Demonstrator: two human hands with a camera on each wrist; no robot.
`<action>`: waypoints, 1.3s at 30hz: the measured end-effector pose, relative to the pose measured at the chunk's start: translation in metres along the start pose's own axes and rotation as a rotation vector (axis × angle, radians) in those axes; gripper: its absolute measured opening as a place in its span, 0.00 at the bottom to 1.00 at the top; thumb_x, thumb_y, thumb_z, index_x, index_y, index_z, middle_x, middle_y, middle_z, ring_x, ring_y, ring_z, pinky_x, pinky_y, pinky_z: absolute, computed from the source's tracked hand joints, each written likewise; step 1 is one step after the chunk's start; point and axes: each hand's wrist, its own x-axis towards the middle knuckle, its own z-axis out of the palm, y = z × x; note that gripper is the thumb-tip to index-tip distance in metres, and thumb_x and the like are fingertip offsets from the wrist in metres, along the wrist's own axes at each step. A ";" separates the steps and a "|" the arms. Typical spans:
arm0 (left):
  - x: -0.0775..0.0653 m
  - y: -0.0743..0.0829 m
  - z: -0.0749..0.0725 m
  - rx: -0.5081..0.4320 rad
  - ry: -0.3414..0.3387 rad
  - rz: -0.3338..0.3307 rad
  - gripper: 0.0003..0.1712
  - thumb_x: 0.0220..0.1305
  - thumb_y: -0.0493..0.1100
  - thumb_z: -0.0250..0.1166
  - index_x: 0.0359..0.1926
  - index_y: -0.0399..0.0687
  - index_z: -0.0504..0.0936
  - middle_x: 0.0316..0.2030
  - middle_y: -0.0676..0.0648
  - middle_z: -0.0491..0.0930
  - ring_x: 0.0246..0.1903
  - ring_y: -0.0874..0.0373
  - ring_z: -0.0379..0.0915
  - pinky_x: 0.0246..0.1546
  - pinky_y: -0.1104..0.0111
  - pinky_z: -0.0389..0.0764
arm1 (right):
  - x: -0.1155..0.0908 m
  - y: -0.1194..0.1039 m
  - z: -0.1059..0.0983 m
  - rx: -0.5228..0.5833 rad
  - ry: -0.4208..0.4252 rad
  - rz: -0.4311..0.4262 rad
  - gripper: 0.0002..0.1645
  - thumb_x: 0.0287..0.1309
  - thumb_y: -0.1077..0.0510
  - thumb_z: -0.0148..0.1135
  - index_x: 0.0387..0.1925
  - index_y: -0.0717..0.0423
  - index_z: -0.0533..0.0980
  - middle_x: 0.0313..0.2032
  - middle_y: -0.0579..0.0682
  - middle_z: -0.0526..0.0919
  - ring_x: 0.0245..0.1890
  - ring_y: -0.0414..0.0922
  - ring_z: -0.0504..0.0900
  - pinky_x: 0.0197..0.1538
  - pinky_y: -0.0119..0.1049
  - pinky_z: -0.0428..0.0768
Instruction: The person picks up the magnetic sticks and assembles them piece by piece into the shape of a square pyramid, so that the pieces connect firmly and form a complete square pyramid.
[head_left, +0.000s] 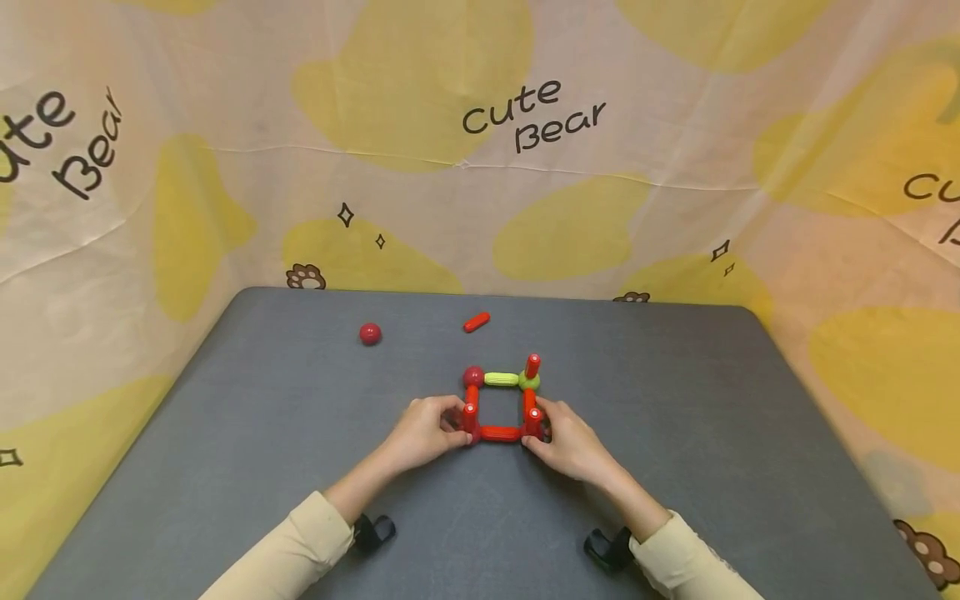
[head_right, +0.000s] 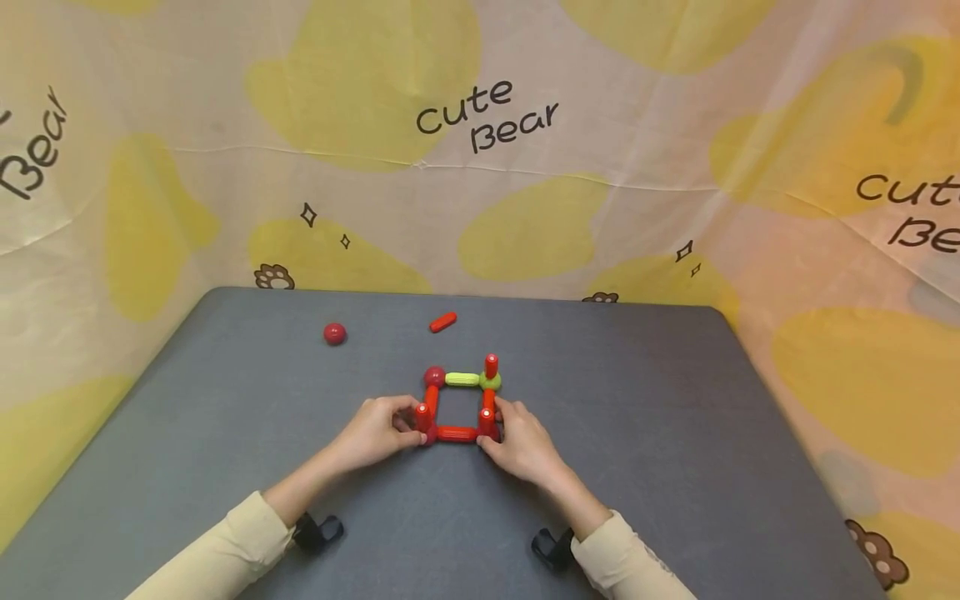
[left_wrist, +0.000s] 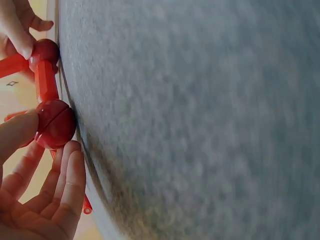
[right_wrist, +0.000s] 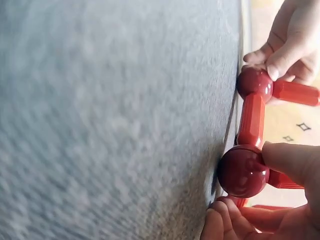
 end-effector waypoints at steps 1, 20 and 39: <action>0.000 0.000 0.001 -0.001 0.004 0.003 0.12 0.45 0.36 0.71 0.33 0.47 0.81 0.25 0.51 0.80 0.21 0.65 0.76 0.24 0.73 0.74 | 0.001 0.001 0.000 -0.001 0.008 -0.008 0.36 0.46 0.56 0.69 0.57 0.65 0.69 0.36 0.53 0.75 0.29 0.41 0.71 0.31 0.34 0.71; -0.002 0.011 0.017 -0.043 -0.061 0.057 0.12 0.47 0.34 0.69 0.37 0.44 0.82 0.24 0.52 0.81 0.22 0.66 0.76 0.25 0.75 0.75 | 0.022 0.018 -0.007 -0.011 0.073 -0.079 0.20 0.51 0.64 0.61 0.48 0.58 0.76 0.38 0.55 0.78 0.39 0.50 0.77 0.44 0.46 0.74; 0.020 0.002 -0.024 -0.003 0.042 0.001 0.08 0.51 0.38 0.68 0.36 0.48 0.84 0.28 0.54 0.82 0.26 0.64 0.76 0.27 0.71 0.75 | 0.023 0.022 -0.011 -0.001 0.065 -0.110 0.20 0.51 0.66 0.60 0.49 0.55 0.77 0.38 0.53 0.78 0.41 0.49 0.76 0.46 0.46 0.74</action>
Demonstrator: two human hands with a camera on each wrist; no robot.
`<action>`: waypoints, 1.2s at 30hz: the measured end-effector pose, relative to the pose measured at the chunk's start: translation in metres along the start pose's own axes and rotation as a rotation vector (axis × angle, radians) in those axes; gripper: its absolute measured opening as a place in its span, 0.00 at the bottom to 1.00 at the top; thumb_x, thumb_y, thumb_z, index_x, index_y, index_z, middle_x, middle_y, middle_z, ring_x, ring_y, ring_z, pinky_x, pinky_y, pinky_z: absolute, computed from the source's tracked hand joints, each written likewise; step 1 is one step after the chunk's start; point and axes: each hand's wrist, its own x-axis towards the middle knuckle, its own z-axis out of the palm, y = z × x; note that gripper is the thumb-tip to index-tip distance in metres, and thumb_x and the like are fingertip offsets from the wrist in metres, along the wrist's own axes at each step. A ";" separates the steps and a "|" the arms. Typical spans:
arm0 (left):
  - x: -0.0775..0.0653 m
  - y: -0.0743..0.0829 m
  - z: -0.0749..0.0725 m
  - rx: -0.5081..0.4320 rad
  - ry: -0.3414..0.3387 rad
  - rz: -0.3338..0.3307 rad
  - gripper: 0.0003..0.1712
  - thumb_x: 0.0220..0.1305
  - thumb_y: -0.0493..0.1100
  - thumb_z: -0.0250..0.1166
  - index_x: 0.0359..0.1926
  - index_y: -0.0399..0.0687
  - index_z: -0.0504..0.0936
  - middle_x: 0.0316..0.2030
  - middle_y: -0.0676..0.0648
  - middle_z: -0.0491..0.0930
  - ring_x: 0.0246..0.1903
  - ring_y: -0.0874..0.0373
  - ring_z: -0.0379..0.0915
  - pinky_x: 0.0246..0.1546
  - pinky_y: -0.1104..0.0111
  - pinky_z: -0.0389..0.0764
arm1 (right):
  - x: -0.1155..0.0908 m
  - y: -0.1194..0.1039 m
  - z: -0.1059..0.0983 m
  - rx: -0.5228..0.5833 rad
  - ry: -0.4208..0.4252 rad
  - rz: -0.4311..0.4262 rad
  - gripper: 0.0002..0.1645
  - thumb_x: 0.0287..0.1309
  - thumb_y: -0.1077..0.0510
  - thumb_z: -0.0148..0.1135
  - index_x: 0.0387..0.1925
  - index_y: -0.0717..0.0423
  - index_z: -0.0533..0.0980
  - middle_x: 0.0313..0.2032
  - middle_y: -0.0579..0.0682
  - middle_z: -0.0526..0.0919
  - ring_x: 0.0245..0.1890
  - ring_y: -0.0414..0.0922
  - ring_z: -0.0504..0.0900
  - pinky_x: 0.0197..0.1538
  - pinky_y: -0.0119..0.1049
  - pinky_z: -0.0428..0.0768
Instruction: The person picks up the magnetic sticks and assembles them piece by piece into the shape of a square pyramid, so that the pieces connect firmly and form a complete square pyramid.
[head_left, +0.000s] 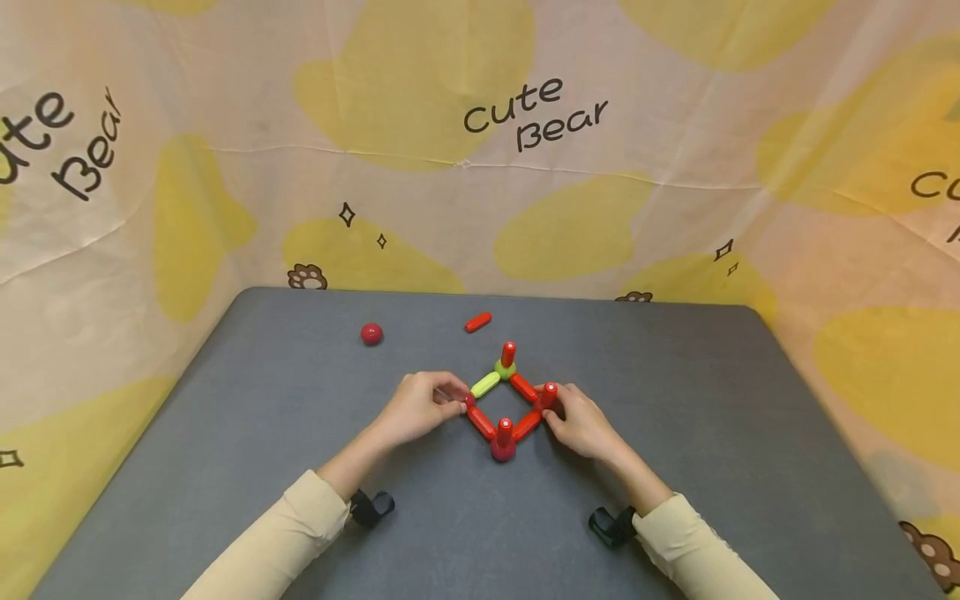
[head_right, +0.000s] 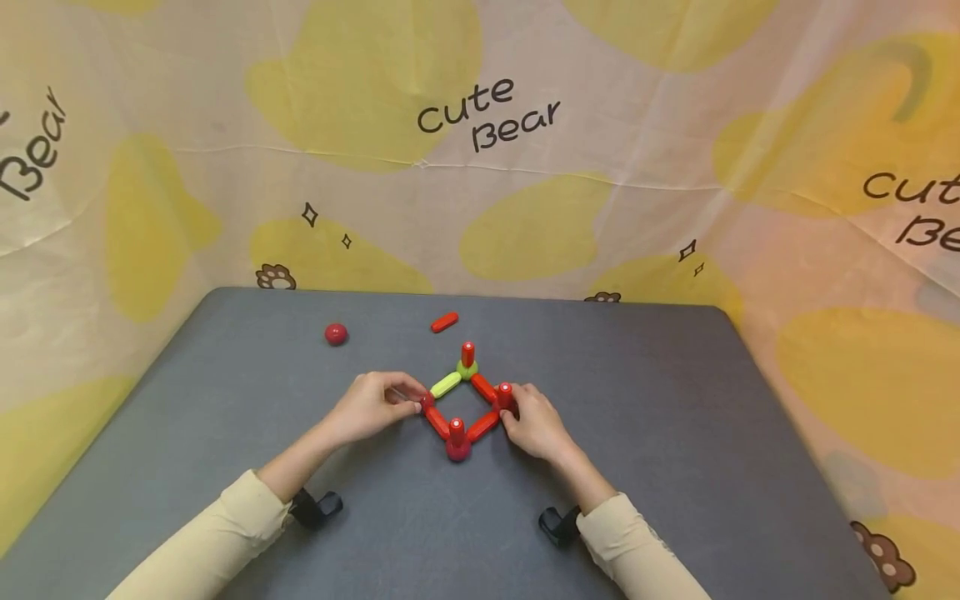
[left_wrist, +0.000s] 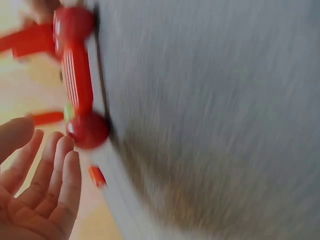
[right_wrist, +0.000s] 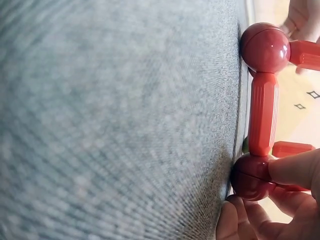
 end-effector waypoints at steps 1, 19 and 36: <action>0.005 -0.002 -0.004 0.008 0.021 -0.012 0.08 0.51 0.38 0.68 0.36 0.47 0.84 0.29 0.54 0.83 0.26 0.63 0.77 0.27 0.71 0.76 | 0.000 0.000 0.000 0.000 -0.002 0.001 0.20 0.51 0.66 0.60 0.48 0.55 0.77 0.38 0.53 0.78 0.40 0.49 0.76 0.45 0.46 0.74; 0.089 -0.017 -0.010 0.050 0.229 -0.124 0.11 0.54 0.43 0.67 0.40 0.47 0.83 0.37 0.50 0.83 0.38 0.56 0.80 0.38 0.63 0.77 | 0.000 0.001 -0.002 0.009 -0.010 0.003 0.20 0.51 0.67 0.60 0.49 0.56 0.77 0.35 0.52 0.78 0.36 0.46 0.74 0.42 0.42 0.73; 0.133 -0.032 0.008 0.114 0.236 -0.242 0.17 0.55 0.45 0.67 0.45 0.46 0.81 0.43 0.46 0.81 0.45 0.51 0.75 0.47 0.60 0.73 | 0.002 0.003 -0.002 0.020 -0.010 -0.016 0.19 0.51 0.66 0.60 0.47 0.55 0.77 0.37 0.51 0.79 0.38 0.46 0.75 0.44 0.43 0.73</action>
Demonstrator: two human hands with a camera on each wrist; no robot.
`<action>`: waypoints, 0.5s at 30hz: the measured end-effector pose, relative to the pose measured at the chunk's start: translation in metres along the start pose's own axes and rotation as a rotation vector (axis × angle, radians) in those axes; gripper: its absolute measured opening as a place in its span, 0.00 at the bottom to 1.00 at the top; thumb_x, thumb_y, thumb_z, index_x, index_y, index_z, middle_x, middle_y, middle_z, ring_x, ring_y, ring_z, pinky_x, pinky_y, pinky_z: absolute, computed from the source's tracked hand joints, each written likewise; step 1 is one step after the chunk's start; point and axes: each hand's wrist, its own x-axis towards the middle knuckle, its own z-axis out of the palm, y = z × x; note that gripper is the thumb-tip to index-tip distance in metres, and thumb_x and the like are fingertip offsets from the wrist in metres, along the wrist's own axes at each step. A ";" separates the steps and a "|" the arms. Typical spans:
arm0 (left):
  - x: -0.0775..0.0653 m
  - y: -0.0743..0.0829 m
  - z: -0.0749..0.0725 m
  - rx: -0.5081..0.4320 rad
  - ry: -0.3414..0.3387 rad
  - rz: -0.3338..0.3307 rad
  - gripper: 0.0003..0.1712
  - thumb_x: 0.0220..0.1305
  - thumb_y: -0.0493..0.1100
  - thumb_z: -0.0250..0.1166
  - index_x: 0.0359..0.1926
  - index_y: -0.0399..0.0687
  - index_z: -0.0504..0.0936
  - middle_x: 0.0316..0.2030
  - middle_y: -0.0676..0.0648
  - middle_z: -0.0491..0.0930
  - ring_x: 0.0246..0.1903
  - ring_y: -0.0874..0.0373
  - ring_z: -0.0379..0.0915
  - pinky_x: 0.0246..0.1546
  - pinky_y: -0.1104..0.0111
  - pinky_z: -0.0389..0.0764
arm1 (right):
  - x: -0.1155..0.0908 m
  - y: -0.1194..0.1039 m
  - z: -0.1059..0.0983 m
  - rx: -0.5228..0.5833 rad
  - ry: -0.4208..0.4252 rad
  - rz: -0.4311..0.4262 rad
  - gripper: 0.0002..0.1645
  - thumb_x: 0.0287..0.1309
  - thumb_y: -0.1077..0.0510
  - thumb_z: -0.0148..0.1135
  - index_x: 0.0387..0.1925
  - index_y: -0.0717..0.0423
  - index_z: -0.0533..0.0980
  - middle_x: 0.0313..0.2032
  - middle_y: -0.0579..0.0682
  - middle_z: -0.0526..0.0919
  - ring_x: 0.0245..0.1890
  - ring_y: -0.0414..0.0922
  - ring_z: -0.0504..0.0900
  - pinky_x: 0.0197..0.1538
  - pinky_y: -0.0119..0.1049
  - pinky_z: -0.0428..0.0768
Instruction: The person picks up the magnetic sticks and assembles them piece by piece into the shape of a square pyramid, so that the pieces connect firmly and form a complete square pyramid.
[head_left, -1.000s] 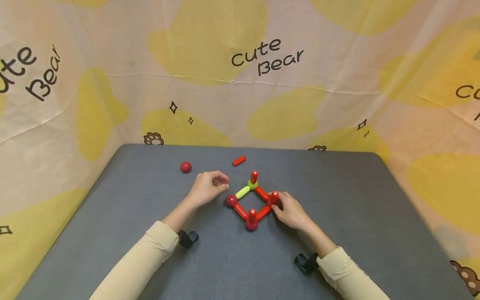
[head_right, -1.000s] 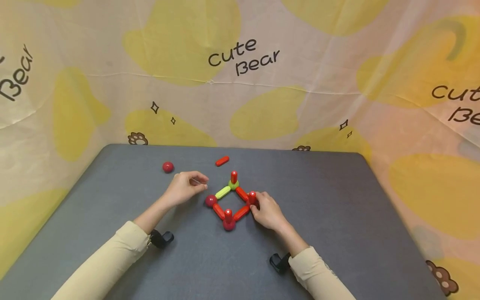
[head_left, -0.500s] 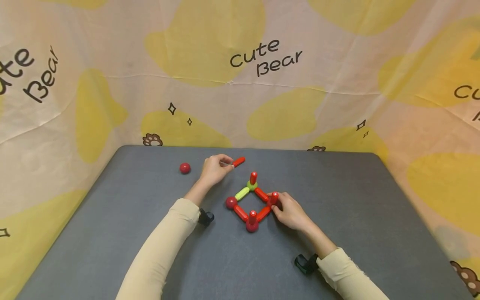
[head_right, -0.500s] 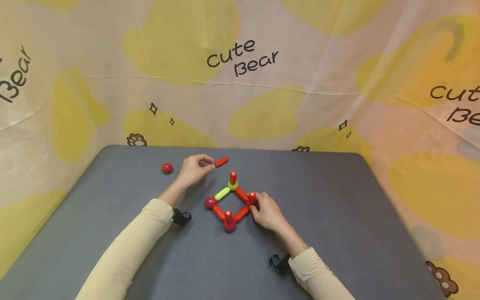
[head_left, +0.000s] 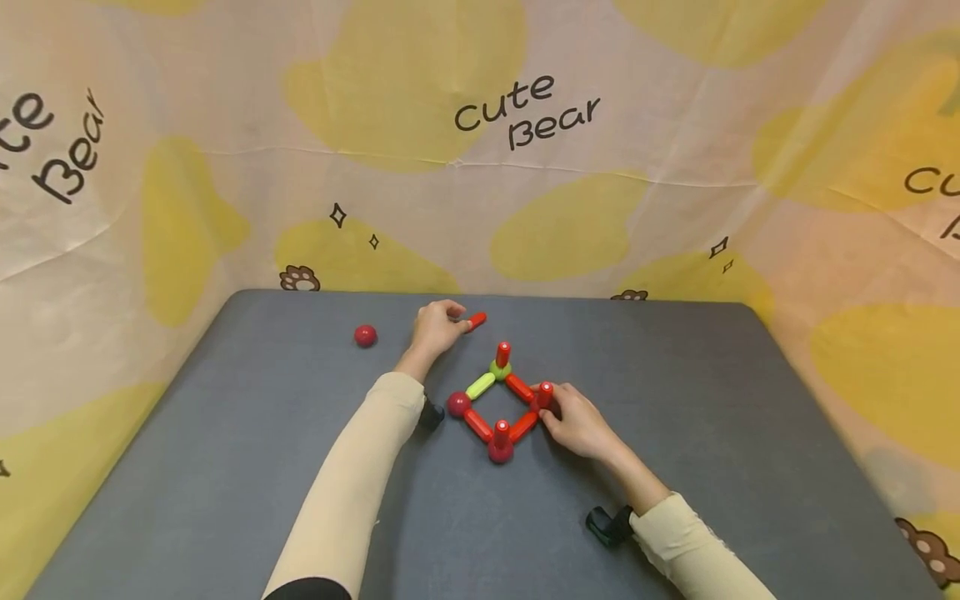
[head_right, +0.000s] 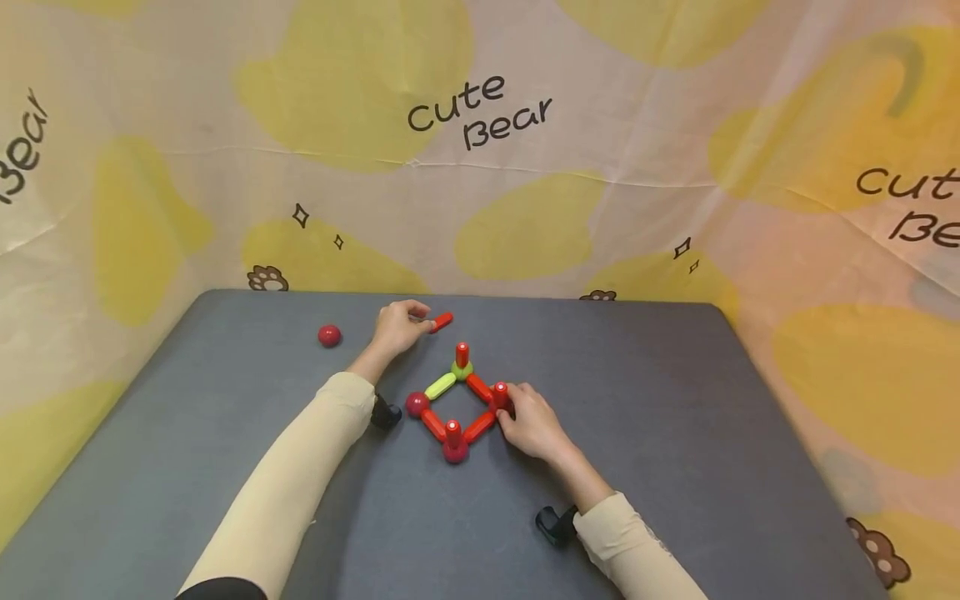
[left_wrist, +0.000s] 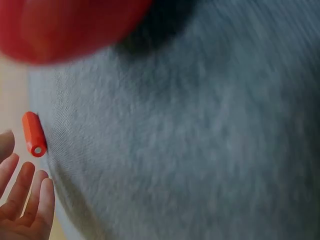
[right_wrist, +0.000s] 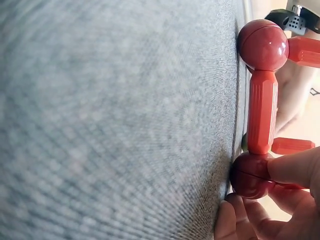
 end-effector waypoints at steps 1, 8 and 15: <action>0.001 0.000 0.001 0.009 0.000 0.006 0.17 0.54 0.45 0.67 0.45 0.45 0.81 0.43 0.46 0.82 0.45 0.52 0.75 0.47 0.60 0.72 | 0.000 0.000 0.000 -0.002 0.000 -0.001 0.19 0.51 0.66 0.61 0.47 0.56 0.77 0.37 0.51 0.79 0.39 0.46 0.75 0.44 0.43 0.73; 0.005 0.002 0.007 0.093 -0.010 0.046 0.16 0.54 0.45 0.67 0.44 0.45 0.82 0.40 0.46 0.82 0.43 0.51 0.76 0.47 0.59 0.72 | 0.000 0.001 -0.001 0.002 0.006 0.007 0.19 0.51 0.66 0.61 0.47 0.56 0.77 0.36 0.51 0.78 0.37 0.46 0.74 0.43 0.42 0.73; 0.010 0.000 0.011 0.176 -0.030 0.067 0.13 0.54 0.42 0.67 0.42 0.46 0.83 0.37 0.47 0.83 0.39 0.51 0.76 0.42 0.60 0.73 | 0.000 0.003 0.000 -0.010 0.010 -0.010 0.20 0.51 0.66 0.60 0.48 0.55 0.77 0.37 0.51 0.79 0.38 0.47 0.75 0.44 0.42 0.73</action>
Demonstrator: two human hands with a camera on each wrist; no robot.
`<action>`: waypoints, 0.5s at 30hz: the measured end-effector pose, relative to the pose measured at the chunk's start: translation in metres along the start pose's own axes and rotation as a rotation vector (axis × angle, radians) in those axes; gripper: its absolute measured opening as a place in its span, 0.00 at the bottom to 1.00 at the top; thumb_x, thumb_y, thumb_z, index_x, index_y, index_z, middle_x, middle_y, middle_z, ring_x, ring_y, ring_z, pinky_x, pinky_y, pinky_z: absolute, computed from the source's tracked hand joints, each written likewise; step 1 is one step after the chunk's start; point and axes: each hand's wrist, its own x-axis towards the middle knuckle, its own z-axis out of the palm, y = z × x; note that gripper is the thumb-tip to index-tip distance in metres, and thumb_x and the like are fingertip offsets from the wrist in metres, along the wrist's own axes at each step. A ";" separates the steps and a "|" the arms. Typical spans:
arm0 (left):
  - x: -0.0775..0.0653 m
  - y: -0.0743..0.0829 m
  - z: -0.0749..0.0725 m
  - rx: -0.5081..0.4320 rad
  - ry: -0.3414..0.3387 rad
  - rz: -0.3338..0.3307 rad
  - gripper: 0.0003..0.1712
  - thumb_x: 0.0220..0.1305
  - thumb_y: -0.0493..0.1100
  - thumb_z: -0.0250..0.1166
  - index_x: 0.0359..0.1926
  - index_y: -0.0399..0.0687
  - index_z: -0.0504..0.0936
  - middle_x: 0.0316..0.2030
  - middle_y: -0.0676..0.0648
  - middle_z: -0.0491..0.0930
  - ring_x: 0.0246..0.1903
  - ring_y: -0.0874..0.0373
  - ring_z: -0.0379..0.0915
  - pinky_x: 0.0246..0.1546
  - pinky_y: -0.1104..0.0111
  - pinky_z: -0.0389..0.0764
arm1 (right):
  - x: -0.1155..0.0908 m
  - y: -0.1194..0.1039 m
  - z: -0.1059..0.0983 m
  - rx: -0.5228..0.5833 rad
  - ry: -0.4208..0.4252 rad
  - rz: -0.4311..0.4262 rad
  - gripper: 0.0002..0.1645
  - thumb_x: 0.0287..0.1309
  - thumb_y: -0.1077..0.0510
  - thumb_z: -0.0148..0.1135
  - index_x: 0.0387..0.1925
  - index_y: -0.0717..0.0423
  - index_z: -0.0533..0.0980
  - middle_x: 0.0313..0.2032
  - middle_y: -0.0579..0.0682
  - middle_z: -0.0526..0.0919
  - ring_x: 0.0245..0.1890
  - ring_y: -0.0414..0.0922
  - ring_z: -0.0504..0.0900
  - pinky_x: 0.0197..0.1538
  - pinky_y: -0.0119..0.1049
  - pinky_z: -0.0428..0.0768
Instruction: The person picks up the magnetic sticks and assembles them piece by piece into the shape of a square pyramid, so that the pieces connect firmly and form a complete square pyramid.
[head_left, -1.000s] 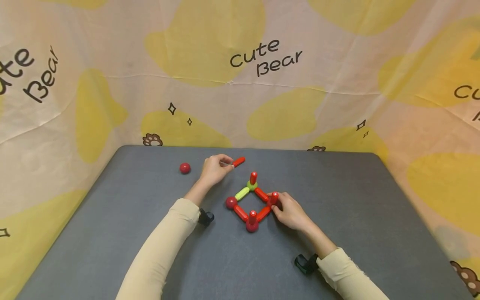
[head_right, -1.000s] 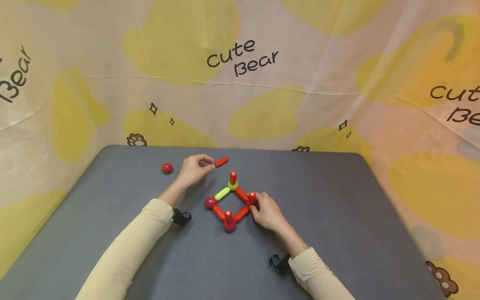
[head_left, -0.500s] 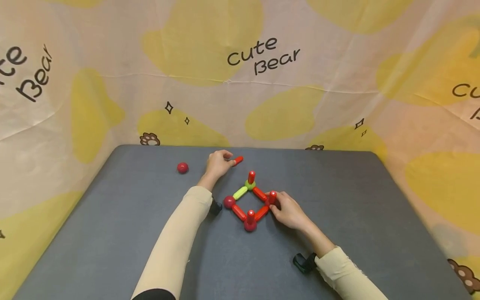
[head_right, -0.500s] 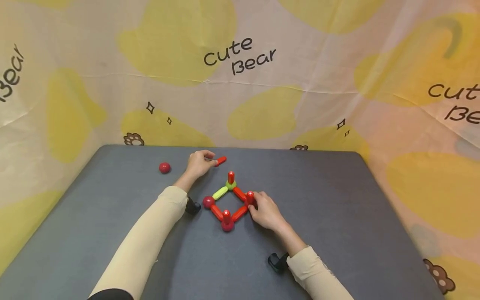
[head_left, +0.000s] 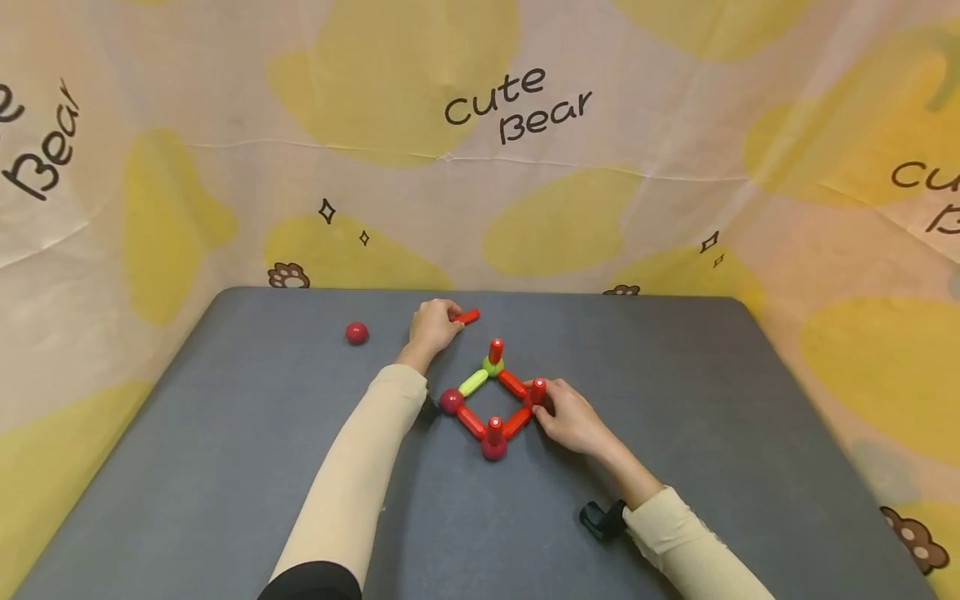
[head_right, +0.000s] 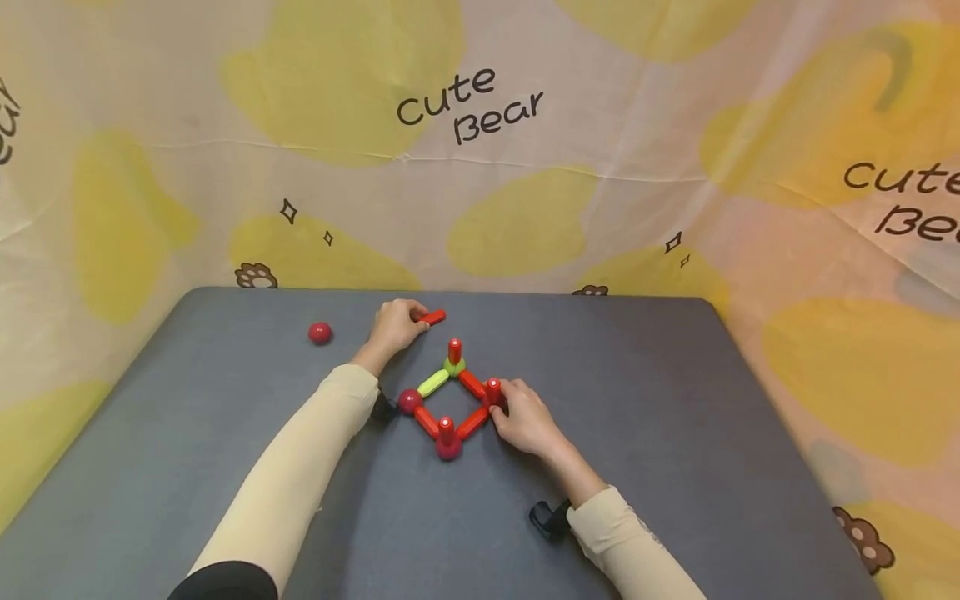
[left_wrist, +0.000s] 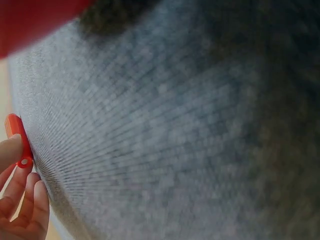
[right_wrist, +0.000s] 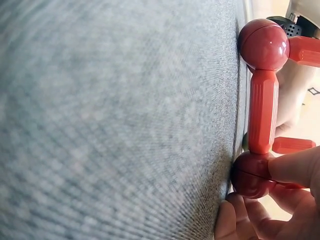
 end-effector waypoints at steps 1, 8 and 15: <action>0.000 -0.001 -0.001 0.004 0.001 0.000 0.13 0.54 0.42 0.67 0.42 0.46 0.83 0.37 0.47 0.83 0.39 0.51 0.76 0.42 0.60 0.74 | 0.000 0.000 0.000 0.002 0.001 -0.002 0.20 0.51 0.67 0.60 0.48 0.56 0.77 0.37 0.51 0.79 0.38 0.47 0.75 0.44 0.42 0.73; -0.002 -0.004 -0.006 -0.021 -0.033 -0.012 0.17 0.57 0.41 0.63 0.49 0.45 0.81 0.42 0.45 0.81 0.43 0.49 0.75 0.46 0.58 0.73 | 0.000 -0.002 0.001 0.012 -0.001 -0.008 0.19 0.51 0.66 0.60 0.47 0.56 0.77 0.36 0.51 0.79 0.37 0.46 0.75 0.43 0.41 0.73; -0.008 -0.002 -0.014 -0.141 -0.046 0.009 0.18 0.58 0.40 0.62 0.51 0.43 0.79 0.45 0.43 0.80 0.40 0.50 0.73 0.40 0.62 0.72 | 0.000 -0.002 0.000 0.014 0.004 -0.001 0.19 0.51 0.66 0.60 0.48 0.56 0.77 0.37 0.51 0.79 0.38 0.47 0.75 0.44 0.43 0.73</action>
